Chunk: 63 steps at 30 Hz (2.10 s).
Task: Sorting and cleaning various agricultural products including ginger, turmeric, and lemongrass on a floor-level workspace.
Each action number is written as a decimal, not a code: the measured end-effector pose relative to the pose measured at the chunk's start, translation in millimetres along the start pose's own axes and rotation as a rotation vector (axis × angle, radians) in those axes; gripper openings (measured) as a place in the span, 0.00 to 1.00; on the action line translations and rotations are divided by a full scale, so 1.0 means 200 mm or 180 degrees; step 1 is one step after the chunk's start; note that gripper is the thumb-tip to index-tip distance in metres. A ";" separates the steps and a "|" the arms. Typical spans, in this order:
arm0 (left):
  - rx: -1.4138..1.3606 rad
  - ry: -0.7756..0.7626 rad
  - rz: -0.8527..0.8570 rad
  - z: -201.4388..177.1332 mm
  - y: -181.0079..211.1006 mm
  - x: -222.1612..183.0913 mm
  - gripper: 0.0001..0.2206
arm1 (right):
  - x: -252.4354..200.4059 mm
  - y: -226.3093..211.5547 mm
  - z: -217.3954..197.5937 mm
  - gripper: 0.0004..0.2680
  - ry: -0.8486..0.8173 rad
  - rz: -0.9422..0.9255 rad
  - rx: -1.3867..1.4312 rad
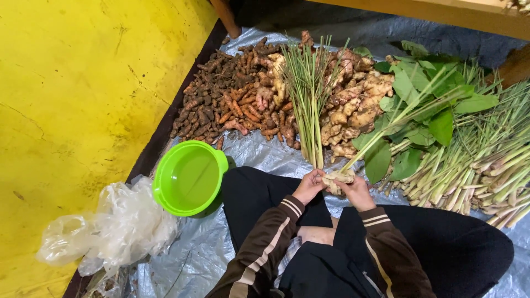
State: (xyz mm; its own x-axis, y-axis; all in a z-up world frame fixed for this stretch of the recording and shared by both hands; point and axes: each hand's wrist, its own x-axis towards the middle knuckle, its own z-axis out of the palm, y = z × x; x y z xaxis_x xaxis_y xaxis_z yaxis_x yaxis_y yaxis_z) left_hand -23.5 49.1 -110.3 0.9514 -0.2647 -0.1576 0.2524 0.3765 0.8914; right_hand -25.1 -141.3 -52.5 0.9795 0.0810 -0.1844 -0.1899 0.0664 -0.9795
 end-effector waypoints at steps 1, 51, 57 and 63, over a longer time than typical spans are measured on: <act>-0.0001 0.0003 0.0005 0.01 0.01 0.00 0.12 | 0.00 -0.02 -0.01 0.11 -0.0005 -0.0003 -0.0002; 0.0331 0.0457 0.0714 0.17 0.30 -0.02 0.13 | -0.01 0.06 0.04 0.08 0.0292 0.1077 0.1783; 0.0637 0.0504 0.0686 0.17 0.22 0.02 0.14 | 0.10 0.52 -0.06 0.11 0.0816 0.0916 0.0565; 0.2036 0.1087 0.0704 0.21 0.39 0.05 0.18 | 0.00 -0.18 0.00 0.08 0.1841 0.0632 0.0950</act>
State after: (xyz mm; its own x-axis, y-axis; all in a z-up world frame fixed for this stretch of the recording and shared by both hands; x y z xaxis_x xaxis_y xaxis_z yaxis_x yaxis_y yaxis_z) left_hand -1.7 37.6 -24.1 0.9960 0.0860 0.0235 -0.0034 -0.2270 0.9739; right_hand -17.9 -143.9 -17.4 0.7867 -0.4193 -0.4531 -0.2989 0.3835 -0.8738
